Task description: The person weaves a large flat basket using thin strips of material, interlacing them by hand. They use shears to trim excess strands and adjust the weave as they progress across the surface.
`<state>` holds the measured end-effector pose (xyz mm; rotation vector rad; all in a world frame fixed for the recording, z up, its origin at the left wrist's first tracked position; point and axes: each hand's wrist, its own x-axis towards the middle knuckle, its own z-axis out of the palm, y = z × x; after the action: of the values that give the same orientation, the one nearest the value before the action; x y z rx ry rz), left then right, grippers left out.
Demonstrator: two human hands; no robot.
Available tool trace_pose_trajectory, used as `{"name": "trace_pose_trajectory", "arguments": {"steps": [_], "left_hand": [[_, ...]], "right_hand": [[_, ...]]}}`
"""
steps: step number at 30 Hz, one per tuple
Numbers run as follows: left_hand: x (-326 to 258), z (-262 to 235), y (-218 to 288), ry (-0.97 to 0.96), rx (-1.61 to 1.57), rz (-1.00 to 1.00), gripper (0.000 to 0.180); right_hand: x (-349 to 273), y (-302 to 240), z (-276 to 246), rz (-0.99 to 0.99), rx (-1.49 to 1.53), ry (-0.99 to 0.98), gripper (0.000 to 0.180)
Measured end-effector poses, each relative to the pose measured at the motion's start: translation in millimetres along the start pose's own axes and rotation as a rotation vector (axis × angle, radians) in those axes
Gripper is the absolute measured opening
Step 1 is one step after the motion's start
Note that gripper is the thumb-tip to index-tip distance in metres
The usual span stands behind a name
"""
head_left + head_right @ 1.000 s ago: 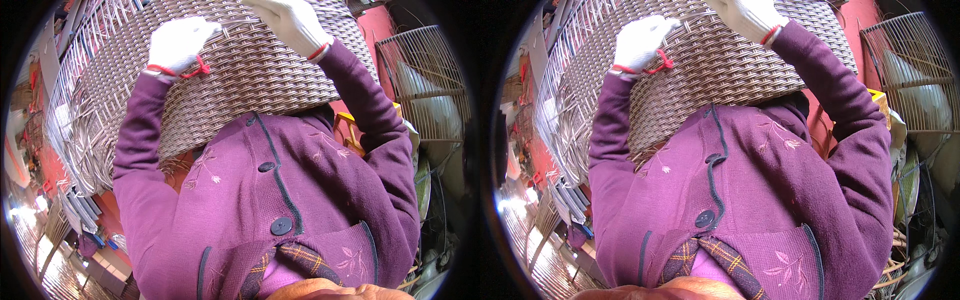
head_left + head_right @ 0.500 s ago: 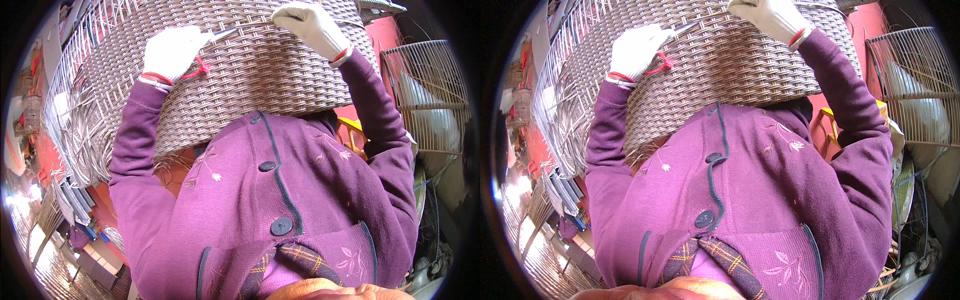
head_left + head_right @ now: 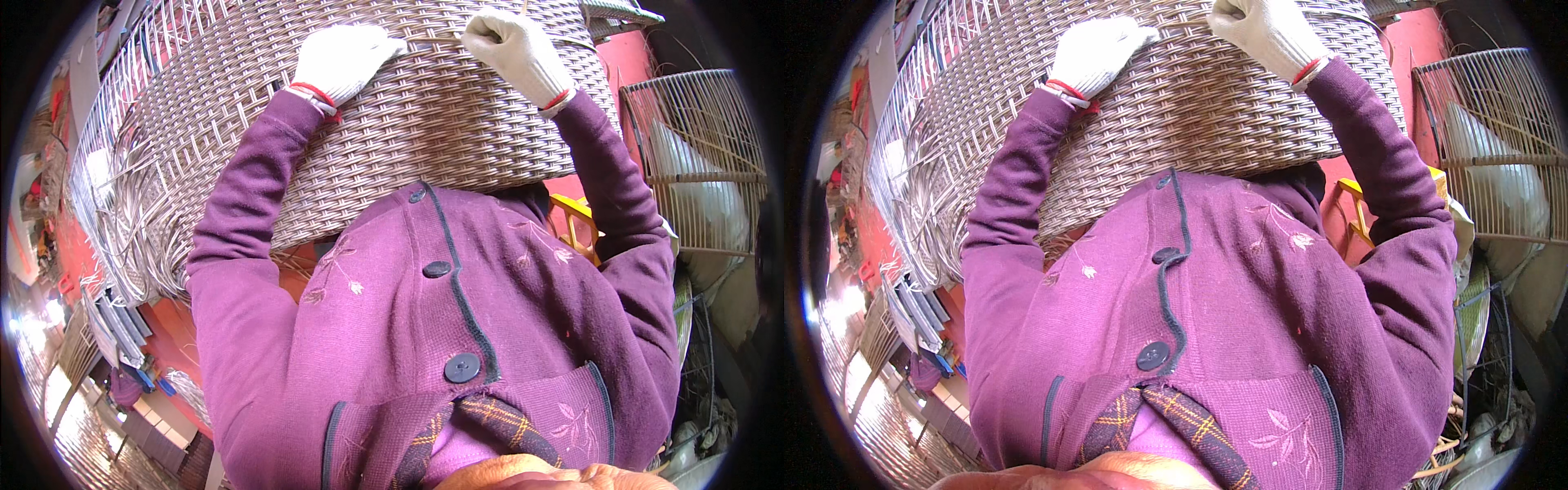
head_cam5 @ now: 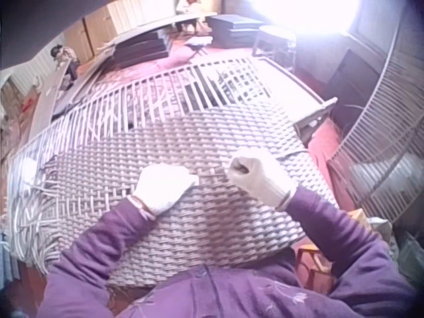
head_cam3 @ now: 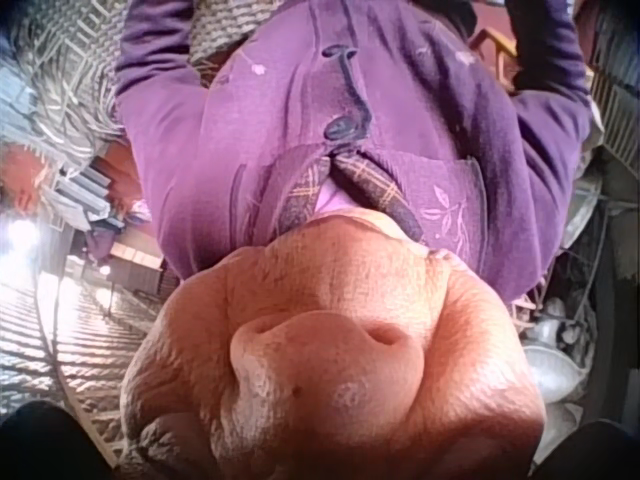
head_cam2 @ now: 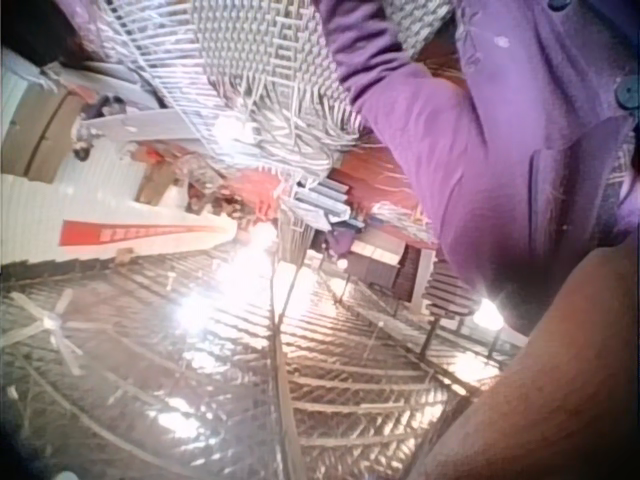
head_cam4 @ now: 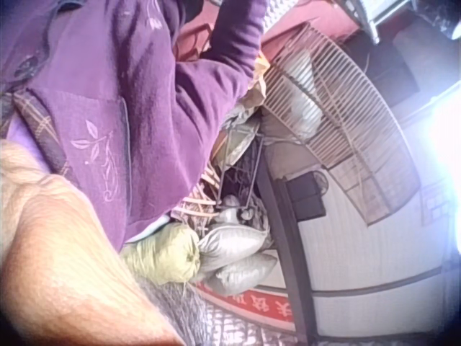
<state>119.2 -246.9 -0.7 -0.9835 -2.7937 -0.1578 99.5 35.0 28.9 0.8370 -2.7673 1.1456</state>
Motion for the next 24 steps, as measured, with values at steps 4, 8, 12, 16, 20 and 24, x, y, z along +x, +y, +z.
{"name": "trace_pose_trajectory", "arguments": {"steps": [4,8,12,16,20,24], "left_hand": [[-4,7,-3,0.051,-0.004,-0.004,0.031],[-5,9,-1,0.099,-0.087,-0.037,0.035],[-3,13,2,0.065,-0.081,-0.087,0.038],[-7,7,-2,0.085,0.037,0.0,0.032],[-42,-31,-22,-0.075,0.164,-0.03,0.027],[-91,-74,-43,0.183,0.122,0.09,0.027]], "right_hand": [[4,-2,-2,-0.081,-0.124,0.001,0.016],[10,-3,10,-0.108,-0.223,0.09,0.019],[17,-9,32,-0.054,-0.272,-0.014,0.017],[19,-30,48,-0.167,-0.243,0.148,0.017],[25,-46,37,-0.355,-0.142,0.268,0.016],[39,-63,41,-0.374,0.151,-0.01,0.023]]}}
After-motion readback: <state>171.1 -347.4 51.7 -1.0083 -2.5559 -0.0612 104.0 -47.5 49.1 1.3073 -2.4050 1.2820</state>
